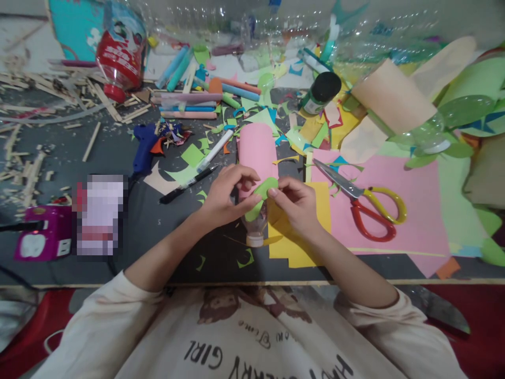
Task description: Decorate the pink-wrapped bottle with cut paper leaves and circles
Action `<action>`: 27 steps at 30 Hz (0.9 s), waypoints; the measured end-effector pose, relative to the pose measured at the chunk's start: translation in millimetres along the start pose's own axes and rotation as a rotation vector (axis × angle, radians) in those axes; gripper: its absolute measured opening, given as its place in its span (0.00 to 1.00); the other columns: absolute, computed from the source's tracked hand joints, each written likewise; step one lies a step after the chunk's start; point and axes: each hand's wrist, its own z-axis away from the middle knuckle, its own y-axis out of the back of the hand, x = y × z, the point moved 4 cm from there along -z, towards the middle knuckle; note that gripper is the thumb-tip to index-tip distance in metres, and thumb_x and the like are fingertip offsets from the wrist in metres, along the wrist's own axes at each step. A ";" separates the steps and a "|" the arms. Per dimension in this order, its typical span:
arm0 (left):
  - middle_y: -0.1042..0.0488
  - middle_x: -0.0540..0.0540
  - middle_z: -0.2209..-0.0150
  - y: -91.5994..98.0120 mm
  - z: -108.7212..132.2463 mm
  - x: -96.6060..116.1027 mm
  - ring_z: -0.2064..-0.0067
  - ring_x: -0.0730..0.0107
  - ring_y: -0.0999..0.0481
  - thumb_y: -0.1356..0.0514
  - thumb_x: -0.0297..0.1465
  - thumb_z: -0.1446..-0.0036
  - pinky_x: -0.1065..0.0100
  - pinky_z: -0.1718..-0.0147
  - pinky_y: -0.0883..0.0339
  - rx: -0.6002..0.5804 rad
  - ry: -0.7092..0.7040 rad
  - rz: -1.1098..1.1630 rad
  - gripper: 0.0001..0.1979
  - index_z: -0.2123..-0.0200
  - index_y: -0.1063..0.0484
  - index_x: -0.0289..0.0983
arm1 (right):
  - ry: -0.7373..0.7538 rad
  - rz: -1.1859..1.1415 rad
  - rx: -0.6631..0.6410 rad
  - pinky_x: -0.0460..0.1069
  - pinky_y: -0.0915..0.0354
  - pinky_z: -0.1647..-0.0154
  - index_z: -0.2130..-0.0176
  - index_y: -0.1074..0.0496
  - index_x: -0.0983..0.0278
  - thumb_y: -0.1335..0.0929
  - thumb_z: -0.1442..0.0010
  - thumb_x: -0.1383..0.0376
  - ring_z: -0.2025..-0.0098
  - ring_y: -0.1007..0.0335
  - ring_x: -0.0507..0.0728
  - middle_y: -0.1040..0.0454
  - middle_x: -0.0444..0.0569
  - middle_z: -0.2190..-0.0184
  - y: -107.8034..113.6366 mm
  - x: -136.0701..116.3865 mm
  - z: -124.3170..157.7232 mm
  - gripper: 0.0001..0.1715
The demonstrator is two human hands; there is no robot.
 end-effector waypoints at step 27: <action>0.35 0.52 0.76 4.0 -8.9 -3.6 0.70 0.70 0.35 0.43 0.41 0.40 0.62 0.62 0.44 -0.214 0.196 -0.025 0.16 0.76 0.31 0.38 | -0.023 0.007 0.015 0.44 0.46 0.82 0.80 0.36 0.62 0.28 0.48 0.47 0.82 0.49 0.46 0.41 0.37 0.84 -0.5 -1.3 -0.2 0.25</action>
